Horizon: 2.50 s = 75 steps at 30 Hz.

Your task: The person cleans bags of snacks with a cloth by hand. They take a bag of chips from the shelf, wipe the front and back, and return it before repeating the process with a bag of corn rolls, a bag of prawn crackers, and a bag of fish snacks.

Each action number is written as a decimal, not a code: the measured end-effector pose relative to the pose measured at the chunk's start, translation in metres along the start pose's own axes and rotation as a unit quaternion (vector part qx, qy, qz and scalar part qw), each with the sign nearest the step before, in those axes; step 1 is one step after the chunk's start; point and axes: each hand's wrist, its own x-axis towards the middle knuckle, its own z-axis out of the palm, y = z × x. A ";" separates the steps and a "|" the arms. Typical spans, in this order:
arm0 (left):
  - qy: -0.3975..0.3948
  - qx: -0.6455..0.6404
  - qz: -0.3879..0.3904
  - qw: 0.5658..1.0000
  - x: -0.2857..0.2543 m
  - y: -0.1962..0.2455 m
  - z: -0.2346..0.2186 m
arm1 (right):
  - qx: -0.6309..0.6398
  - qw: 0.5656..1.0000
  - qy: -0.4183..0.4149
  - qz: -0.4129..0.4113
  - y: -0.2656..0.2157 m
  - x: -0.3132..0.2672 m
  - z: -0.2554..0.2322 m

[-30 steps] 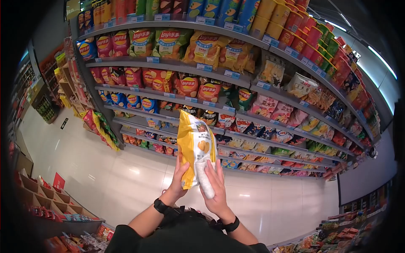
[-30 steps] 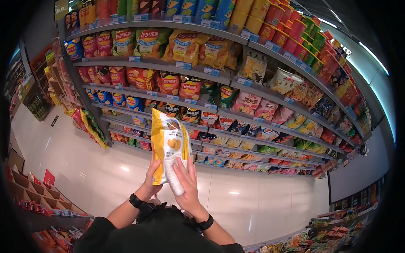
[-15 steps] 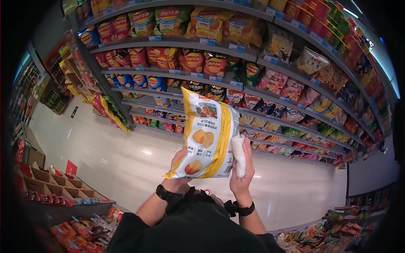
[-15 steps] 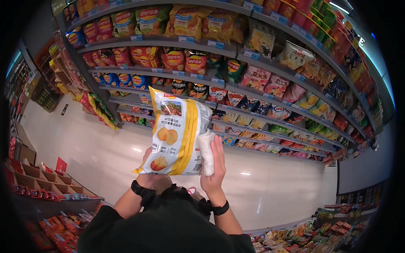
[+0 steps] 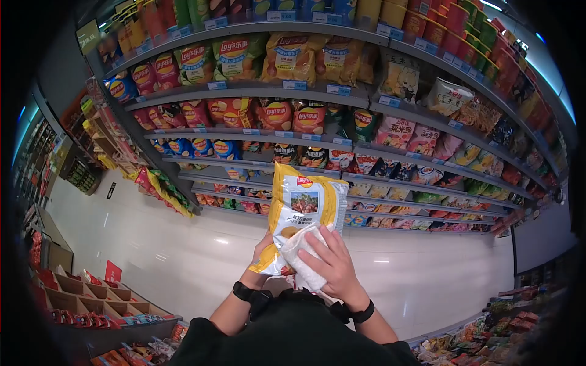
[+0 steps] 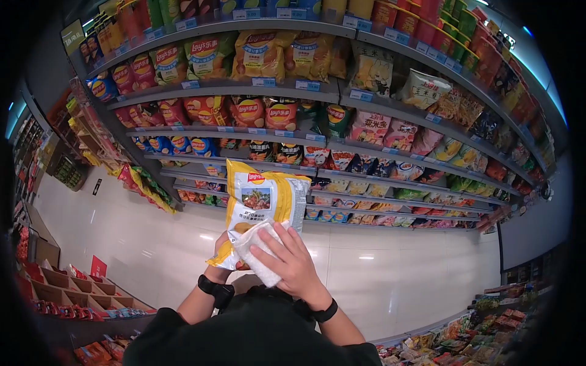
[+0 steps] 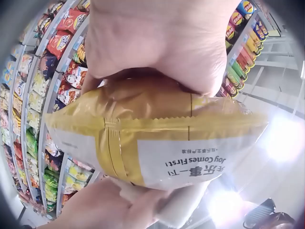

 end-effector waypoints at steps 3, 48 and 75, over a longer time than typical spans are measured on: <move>-0.070 -0.070 -0.019 0.995 0.021 -0.002 -0.023 | -0.063 0.996 0.065 0.016 0.020 0.001 0.000; 0.026 0.202 0.126 0.971 0.244 0.082 0.011 | 0.085 0.924 0.325 0.182 0.204 0.114 0.019; -0.009 0.810 0.474 0.345 0.388 0.078 0.155 | 0.665 0.660 0.192 0.291 0.396 0.273 -0.117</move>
